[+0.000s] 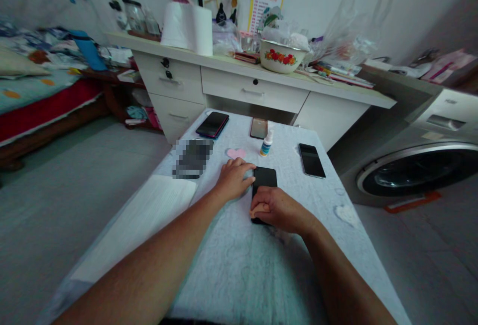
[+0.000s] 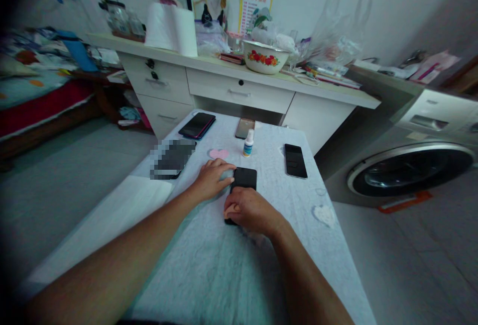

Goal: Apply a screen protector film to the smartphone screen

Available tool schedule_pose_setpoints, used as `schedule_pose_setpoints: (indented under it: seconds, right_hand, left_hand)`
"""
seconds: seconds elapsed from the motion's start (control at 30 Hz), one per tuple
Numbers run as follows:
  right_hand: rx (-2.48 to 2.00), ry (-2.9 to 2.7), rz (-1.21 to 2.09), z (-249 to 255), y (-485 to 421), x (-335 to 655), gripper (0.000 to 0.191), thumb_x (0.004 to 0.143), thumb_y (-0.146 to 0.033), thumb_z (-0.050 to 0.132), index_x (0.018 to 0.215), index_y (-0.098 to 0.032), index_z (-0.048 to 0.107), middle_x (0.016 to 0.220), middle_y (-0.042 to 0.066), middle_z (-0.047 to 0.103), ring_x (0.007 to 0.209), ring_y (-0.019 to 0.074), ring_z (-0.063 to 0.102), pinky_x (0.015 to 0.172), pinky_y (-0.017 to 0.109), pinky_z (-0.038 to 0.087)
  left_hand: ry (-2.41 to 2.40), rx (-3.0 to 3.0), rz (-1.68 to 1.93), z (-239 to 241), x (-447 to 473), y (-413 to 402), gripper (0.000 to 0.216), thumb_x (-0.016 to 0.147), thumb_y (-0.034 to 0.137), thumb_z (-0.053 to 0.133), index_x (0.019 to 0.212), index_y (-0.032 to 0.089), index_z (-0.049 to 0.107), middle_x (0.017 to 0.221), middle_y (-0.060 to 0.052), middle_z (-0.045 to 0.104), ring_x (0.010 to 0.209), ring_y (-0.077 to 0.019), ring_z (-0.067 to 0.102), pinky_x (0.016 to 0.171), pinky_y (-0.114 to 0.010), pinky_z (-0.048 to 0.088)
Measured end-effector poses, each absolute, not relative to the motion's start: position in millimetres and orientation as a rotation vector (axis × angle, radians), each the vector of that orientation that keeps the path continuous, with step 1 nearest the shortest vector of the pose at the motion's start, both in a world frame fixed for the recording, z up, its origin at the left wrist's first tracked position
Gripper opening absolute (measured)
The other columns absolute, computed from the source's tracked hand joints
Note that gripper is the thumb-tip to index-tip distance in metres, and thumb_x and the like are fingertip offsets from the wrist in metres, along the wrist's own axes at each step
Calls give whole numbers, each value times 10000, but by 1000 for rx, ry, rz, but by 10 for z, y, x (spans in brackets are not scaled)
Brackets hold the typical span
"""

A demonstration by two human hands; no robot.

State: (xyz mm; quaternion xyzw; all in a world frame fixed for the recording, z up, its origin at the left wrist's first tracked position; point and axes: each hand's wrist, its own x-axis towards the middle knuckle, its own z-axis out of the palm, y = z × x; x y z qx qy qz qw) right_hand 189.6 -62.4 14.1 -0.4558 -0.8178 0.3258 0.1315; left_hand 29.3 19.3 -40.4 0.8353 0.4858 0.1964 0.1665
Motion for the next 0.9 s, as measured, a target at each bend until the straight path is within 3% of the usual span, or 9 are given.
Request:
schedule_pose_setpoints:
  seconds: [0.27,0.9]
  right_hand:
    - [-1355,-2378,1128,230,-663,2021,171,742,-52,595,783,-161,720,835,15,628,687,100,570,653,207,434]
    - [-1229,-2473,1011,180,-659,1967,156,774,-59,598,791,-157,717,797,17,628,729,109,554,674,208,411]
  left_hand:
    - [1380,2391,587,-424,296,199,390,829,387,584,1208,302,620,1145,-48,584,1076,-260,506,937,-393,394]
    - [1374,2391,591,-447,293,217,397,824,390,589,1211,304,613,1145,-45,578,1076,-261,496,925,-398,391]
